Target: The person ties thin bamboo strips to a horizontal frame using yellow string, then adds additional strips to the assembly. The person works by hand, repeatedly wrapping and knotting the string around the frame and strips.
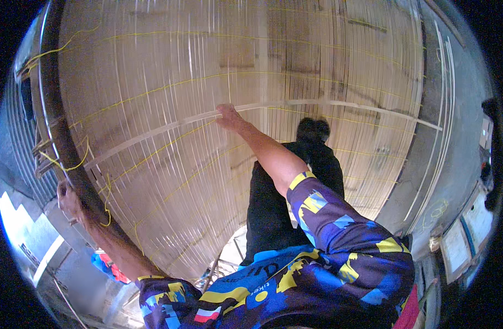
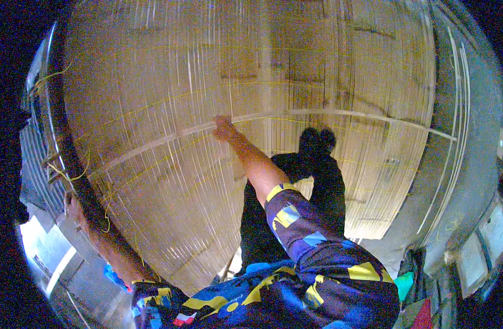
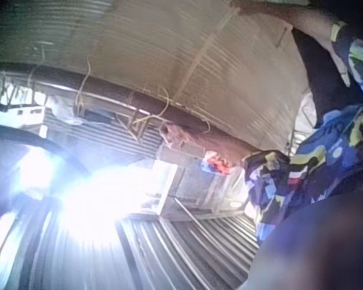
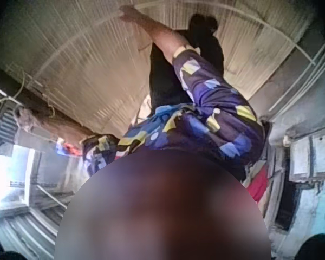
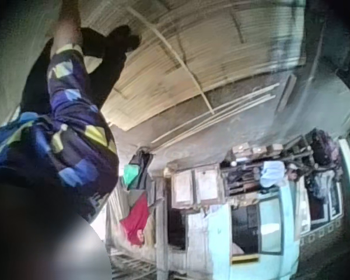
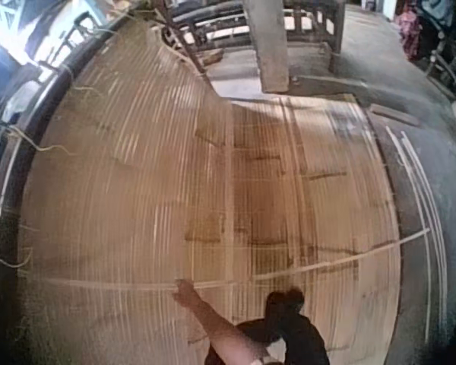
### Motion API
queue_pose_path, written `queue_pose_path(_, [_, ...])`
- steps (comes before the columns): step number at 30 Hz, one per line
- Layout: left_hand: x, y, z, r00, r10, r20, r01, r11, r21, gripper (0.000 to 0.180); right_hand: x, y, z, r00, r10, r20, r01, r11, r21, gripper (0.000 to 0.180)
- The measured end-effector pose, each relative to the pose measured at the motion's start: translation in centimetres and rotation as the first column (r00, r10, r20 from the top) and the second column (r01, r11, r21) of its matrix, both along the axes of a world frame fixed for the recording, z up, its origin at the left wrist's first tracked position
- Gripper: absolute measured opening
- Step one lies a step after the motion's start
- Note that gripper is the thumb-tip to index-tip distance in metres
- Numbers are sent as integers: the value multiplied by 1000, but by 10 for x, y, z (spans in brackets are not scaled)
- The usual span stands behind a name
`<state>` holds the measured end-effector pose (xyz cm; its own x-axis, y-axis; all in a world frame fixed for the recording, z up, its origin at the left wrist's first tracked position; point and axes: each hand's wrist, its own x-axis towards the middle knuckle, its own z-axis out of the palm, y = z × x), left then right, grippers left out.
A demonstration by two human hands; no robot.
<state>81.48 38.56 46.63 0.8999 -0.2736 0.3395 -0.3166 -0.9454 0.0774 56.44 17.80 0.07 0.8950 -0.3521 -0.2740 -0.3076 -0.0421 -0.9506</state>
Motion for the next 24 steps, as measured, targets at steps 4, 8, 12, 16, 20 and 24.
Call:
queue_pose_path(4, [-1, -1, 3, 1000, 20, -18, -21, 1000, -22, 36, 5, -7, 20, 968, 220, -122, -234, 965, -117, 51])
queue_pose_path(8, [-4, -6, 2, 999, 26, -25, -27, 999, -35, 37, -6, -24, 38, 972, 168, -163, -198, 962, -188, 52])
queue_pose_path(12, [-7, -7, 0, 999, 37, -37, -38, 999, -27, 37, -54, -57, 34, 988, 24, -150, -29, 999, -32, 49])
queue_pose_path(16, [-9, -3, -1, 997, 60, -46, -60, 998, -10, 38, -142, -76, 6, 955, -34, -295, 38, 999, 9, 38])
queue_pose_path(20, [-13, 0, -2, 997, 70, -40, -70, 997, 17, 38, -243, -73, -34, 924, 186, -333, -326, 839, -435, 19])
queue_pose_path(24, [-17, -6, -15, 999, 41, -8, -40, 995, 97, 39, -321, -66, -39, 797, 209, -566, -421, 865, -272, 14])
